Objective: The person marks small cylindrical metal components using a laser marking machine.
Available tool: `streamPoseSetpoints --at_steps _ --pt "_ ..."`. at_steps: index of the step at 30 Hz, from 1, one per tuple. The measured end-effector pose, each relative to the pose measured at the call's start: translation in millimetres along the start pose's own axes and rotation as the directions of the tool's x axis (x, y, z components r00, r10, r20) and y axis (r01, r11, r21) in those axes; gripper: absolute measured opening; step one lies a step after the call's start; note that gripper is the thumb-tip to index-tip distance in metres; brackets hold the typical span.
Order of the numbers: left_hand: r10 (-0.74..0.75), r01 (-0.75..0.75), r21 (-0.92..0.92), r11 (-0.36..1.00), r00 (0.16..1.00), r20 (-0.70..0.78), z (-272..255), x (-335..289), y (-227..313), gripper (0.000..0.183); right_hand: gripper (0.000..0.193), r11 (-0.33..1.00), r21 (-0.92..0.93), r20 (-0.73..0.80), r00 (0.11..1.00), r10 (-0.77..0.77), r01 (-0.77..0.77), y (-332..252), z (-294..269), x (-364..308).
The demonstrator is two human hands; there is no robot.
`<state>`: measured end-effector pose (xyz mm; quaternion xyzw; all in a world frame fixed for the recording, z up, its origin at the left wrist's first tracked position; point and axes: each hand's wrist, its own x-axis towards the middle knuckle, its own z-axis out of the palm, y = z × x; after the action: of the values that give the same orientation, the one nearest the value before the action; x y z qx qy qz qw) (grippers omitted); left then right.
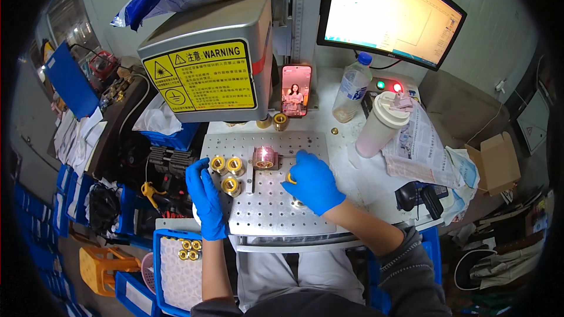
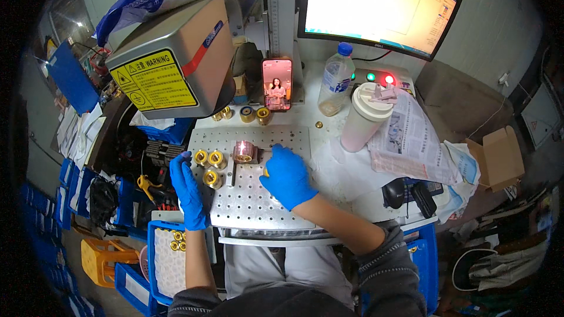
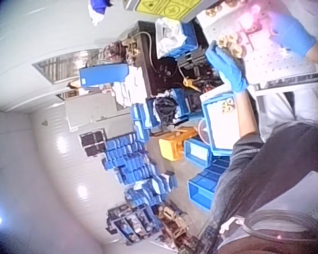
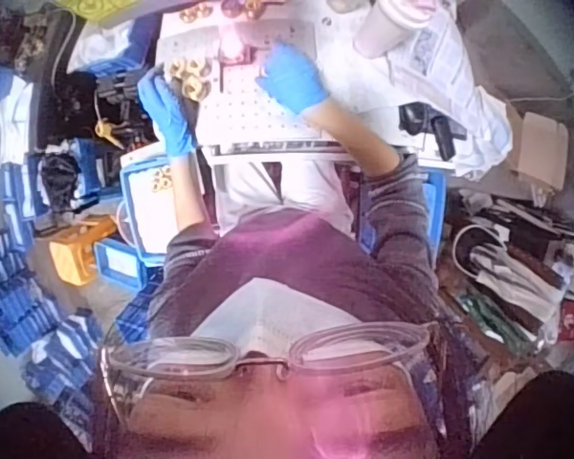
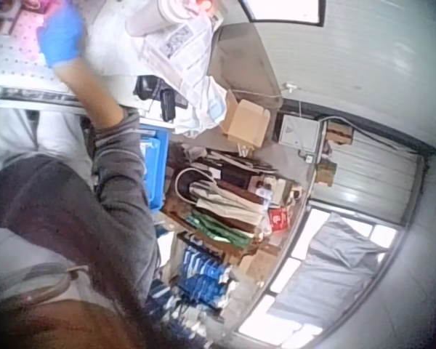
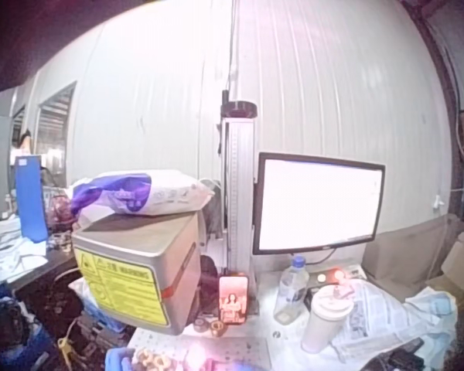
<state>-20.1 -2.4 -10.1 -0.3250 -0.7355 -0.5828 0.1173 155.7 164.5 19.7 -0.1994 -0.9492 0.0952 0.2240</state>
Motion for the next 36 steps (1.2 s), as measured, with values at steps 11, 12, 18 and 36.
streamPoseSetpoints --at_steps 11,12,18,36 --pt "0.001 -0.002 0.025 1.000 1.000 0.003 0.8 0.9 2.3 0.023 0.035 0.268 0.714 0.577 0.760 0.299 -0.647 53.1 26.6 94.7" --pt "0.000 0.000 0.031 1.000 1.000 0.003 0.0 1.7 1.9 0.023 0.036 0.183 0.706 0.617 0.721 0.317 -0.684 51.2 30.1 96.3" --pt "0.004 -0.004 0.021 1.000 1.000 -0.001 1.4 -0.4 8.9 0.024 0.039 -0.042 0.809 0.575 0.775 0.261 -0.587 56.1 43.4 85.6" --pt "0.236 -0.349 0.347 0.871 0.915 0.328 10.2 17.6 37.0 0.038 0.044 0.071 0.752 0.634 0.748 0.195 -0.655 47.2 27.8 87.5"
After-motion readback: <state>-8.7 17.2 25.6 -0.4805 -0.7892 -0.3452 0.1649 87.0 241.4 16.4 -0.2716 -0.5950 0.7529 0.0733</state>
